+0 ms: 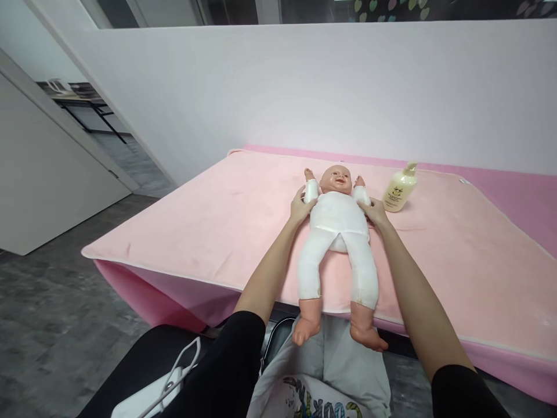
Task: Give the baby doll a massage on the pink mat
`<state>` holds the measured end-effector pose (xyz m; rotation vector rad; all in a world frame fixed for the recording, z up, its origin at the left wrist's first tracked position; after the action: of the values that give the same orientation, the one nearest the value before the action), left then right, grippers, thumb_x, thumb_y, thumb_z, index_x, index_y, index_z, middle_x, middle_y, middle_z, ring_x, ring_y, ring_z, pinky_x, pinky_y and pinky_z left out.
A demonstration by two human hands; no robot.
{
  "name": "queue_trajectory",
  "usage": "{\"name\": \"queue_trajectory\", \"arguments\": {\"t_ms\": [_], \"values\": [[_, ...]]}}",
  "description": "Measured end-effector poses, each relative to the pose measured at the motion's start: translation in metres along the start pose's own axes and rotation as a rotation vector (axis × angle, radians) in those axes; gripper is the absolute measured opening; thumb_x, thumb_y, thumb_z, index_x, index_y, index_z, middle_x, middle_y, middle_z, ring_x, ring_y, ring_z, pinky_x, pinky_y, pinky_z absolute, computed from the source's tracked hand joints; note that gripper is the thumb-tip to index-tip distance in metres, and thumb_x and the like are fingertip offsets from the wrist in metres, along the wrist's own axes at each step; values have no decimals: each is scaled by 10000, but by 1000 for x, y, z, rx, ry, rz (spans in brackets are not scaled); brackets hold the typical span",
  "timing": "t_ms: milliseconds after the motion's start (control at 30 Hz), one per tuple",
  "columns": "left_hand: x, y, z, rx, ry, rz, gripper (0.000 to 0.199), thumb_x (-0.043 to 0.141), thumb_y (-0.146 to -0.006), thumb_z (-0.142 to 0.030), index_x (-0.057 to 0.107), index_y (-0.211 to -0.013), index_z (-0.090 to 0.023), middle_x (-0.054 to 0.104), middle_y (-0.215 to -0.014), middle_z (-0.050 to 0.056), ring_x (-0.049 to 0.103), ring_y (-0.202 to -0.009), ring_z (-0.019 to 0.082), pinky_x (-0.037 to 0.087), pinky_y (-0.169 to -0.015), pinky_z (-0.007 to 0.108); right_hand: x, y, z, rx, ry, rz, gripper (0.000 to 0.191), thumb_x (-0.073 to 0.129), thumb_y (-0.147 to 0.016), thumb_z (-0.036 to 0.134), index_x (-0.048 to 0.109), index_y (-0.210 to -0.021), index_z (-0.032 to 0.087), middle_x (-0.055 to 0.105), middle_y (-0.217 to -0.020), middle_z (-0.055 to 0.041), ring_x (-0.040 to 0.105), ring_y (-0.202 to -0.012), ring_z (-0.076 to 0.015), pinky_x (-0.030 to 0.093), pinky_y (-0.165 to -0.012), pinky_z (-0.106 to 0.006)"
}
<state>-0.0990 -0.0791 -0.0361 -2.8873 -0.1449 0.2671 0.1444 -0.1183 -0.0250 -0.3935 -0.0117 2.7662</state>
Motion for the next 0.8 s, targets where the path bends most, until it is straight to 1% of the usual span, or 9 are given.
{"name": "queue_trajectory", "arguments": {"t_ms": [67,133,233,300,367,467,533,633,800], "values": [[-3,3,1,-43,141,-28,804,659,-582,-157,373,-1334,-171,552,-1208,139,583,-989,215,479,-792,305,-6,8,0,-35,-40,57,266,684,-569,262,567,-788,166,555,-659,34,477,-499,-75,387,-405,-179],[-6,7,2,-38,254,-48,760,632,-551,-96,417,-1277,-163,583,-1141,118,592,-949,191,482,-761,274,-13,17,0,0,-131,131,356,696,-517,206,556,-844,189,588,-770,29,541,-586,-95,453,-478,-196],[-8,14,4,-38,264,-34,515,632,-520,-92,552,-1028,-130,635,-956,82,598,-842,184,481,-714,281,-19,29,-2,76,-267,197,484,720,-484,180,529,-926,227,609,-881,23,599,-713,-131,511,-579,-238],[-9,17,4,-72,247,0,364,645,-528,-129,570,-884,-128,636,-847,63,591,-750,178,478,-670,298,-20,34,-4,74,-337,192,532,740,-492,208,509,-970,244,614,-899,25,605,-728,-131,517,-598,-244],[-9,19,4,-85,280,20,290,658,-550,-171,569,-823,-132,629,-798,53,583,-715,169,474,-665,306,-18,37,-5,47,-389,150,496,744,-514,250,499,-945,237,609,-815,40,579,-623,-104,493,-533,-220],[-10,18,3,-87,382,4,264,675,-573,-199,570,-808,-140,624,-787,46,584,-738,162,473,-707,307,-13,40,-8,12,-429,41,391,726,-555,312,478,-843,217,538,-598,75,453,-420,-68,381,-381,-191],[-11,17,2,-133,467,4,246,680,-592,-195,562,-803,-146,623,-780,45,591,-741,162,480,-722,317,-10,42,-9,8,-444,-30,363,713,-568,327,460,-803,215,482,-503,88,405,-368,-68,329,-337,-192],[-14,16,-1,-214,593,11,189,658,-646,-172,541,-791,-143,621,-763,48,605,-729,163,497,-751,352,-9,42,-11,28,-483,-123,383,721,-556,316,447,-803,216,462,-468,96,398,-355,-71,335,-333,-194],[-18,15,-5,-301,711,-37,122,561,-756,-155,515,-868,-137,623,-805,55,615,-788,170,501,-815,391,-16,42,-11,73,-620,-318,455,740,-537,283,457,-885,209,492,-526,107,389,-358,-52,344,-334,-177]]}}
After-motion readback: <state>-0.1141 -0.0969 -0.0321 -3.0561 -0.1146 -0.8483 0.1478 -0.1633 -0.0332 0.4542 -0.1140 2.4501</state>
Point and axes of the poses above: each hand's wrist, its own y-axis away from the middle knuckle, its own x-axis out of the palm, z = x × y, the point moved 1 cm from there along -y, towards the middle knuckle
